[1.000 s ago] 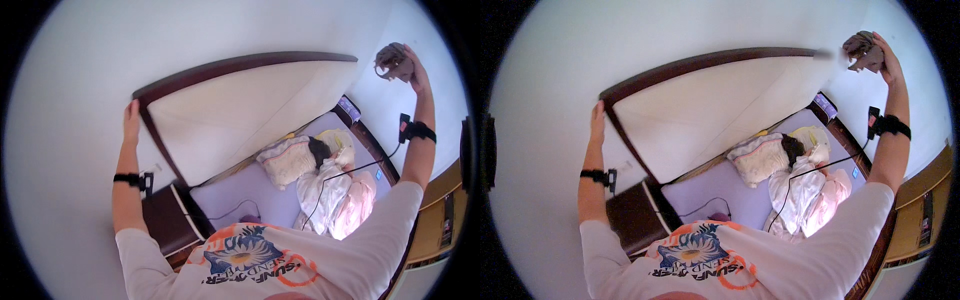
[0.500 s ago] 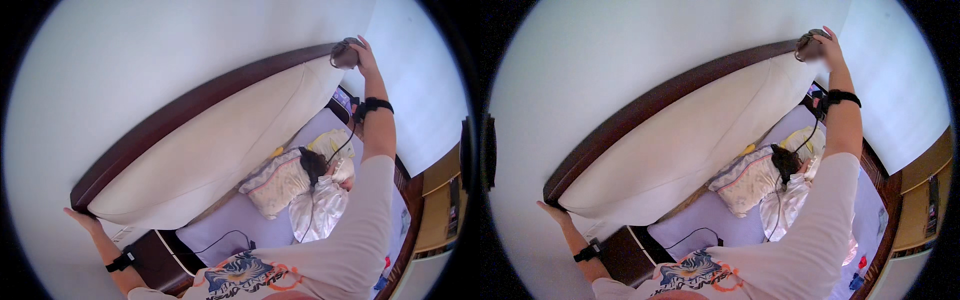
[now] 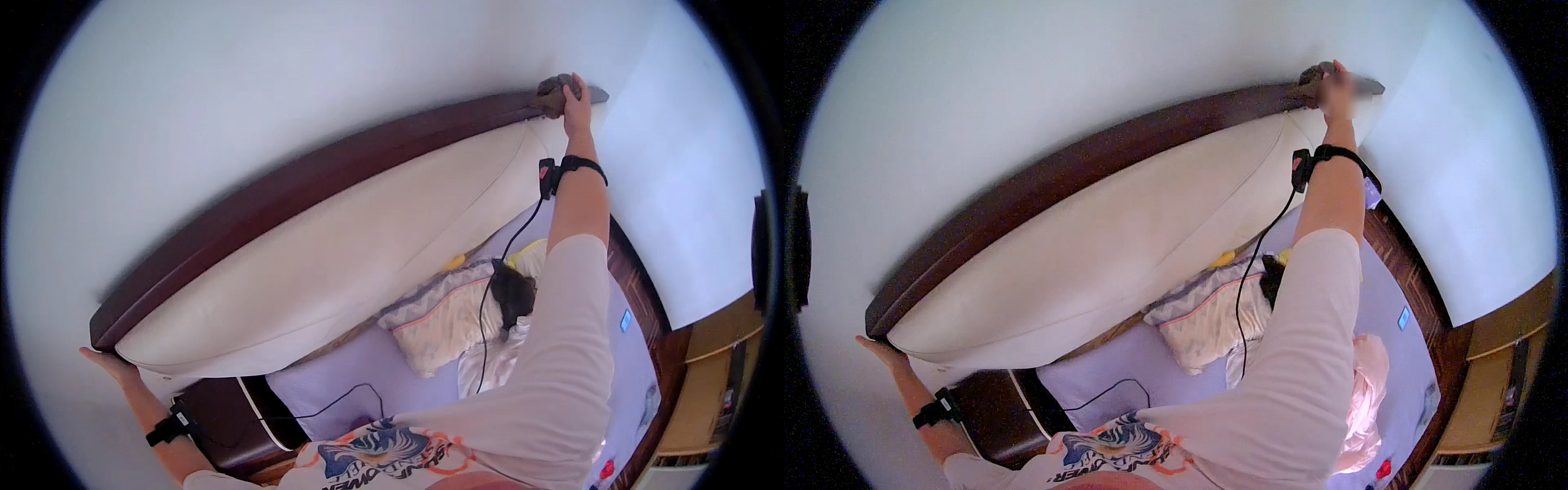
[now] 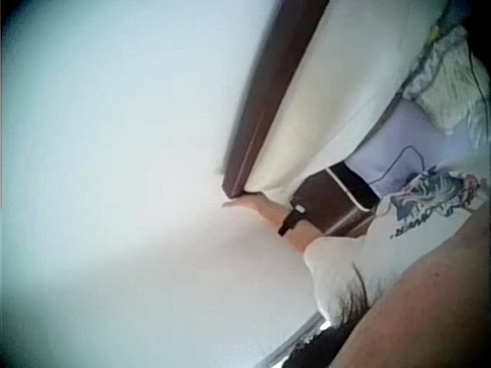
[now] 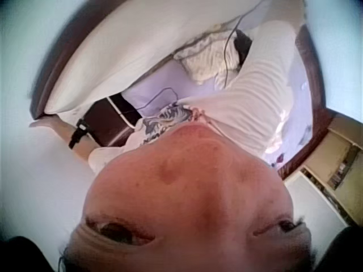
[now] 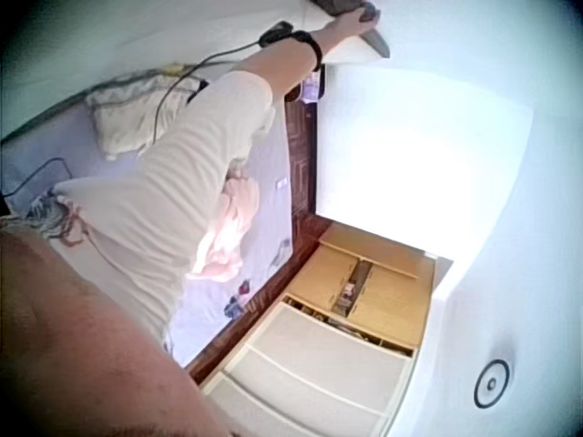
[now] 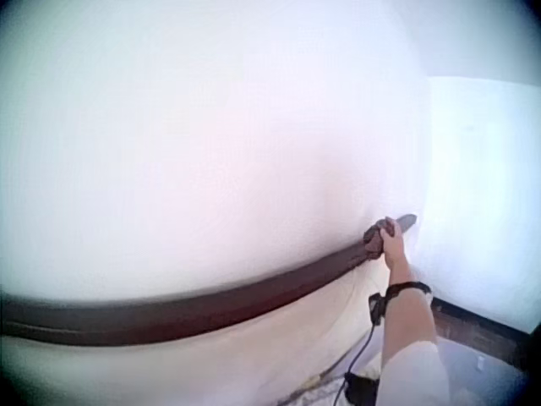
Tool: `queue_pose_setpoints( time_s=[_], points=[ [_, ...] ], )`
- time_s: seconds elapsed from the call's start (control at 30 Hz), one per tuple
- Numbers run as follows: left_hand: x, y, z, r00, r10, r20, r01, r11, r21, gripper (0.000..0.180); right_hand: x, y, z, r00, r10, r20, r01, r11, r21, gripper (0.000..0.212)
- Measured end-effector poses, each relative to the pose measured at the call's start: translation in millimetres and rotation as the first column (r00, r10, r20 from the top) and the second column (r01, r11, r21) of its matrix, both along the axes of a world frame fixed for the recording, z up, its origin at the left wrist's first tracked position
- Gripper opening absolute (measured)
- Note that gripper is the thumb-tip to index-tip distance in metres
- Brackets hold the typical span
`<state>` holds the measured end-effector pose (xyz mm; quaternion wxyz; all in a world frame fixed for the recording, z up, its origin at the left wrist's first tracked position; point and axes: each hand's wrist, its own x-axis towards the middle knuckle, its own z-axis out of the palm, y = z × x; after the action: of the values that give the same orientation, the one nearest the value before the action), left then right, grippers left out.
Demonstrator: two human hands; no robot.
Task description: The person wipes the top of a cabinet, a bed headboard, and a nightstand with a cloth.
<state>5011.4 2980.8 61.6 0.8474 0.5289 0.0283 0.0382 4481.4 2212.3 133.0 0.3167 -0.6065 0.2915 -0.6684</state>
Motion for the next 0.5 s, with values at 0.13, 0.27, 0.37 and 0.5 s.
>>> queue_pose_setpoints(
  time_s=[0.13,0.27,0.37,0.5],
  points=[
    [9,19,-10,0.999,-0.016,0.035,0.017,1.0,-0.014,0.09,-14,-43,-30,0.675,-0.401,-0.619,0.312,0.916,-0.253,0.039],
    [3,15,-12,1.0,-0.021,0.017,0.021,1.0,-0.013,0.089,-23,-80,-45,0.366,-0.573,-0.733,0.26,0.82,-0.51,0.038],
    [-3,11,-5,1.0,0.021,0.02,-0.021,1.0,-0.008,0.088,-22,-89,-50,0.501,-0.452,-0.738,0.239,0.892,-0.384,0.036],
    [-8,9,-1,1.0,0.01,-0.006,-0.01,1.0,-0.019,0.086,-28,-81,-37,0.569,-0.307,-0.763,0.155,0.951,-0.267,0.032]
  ],
)
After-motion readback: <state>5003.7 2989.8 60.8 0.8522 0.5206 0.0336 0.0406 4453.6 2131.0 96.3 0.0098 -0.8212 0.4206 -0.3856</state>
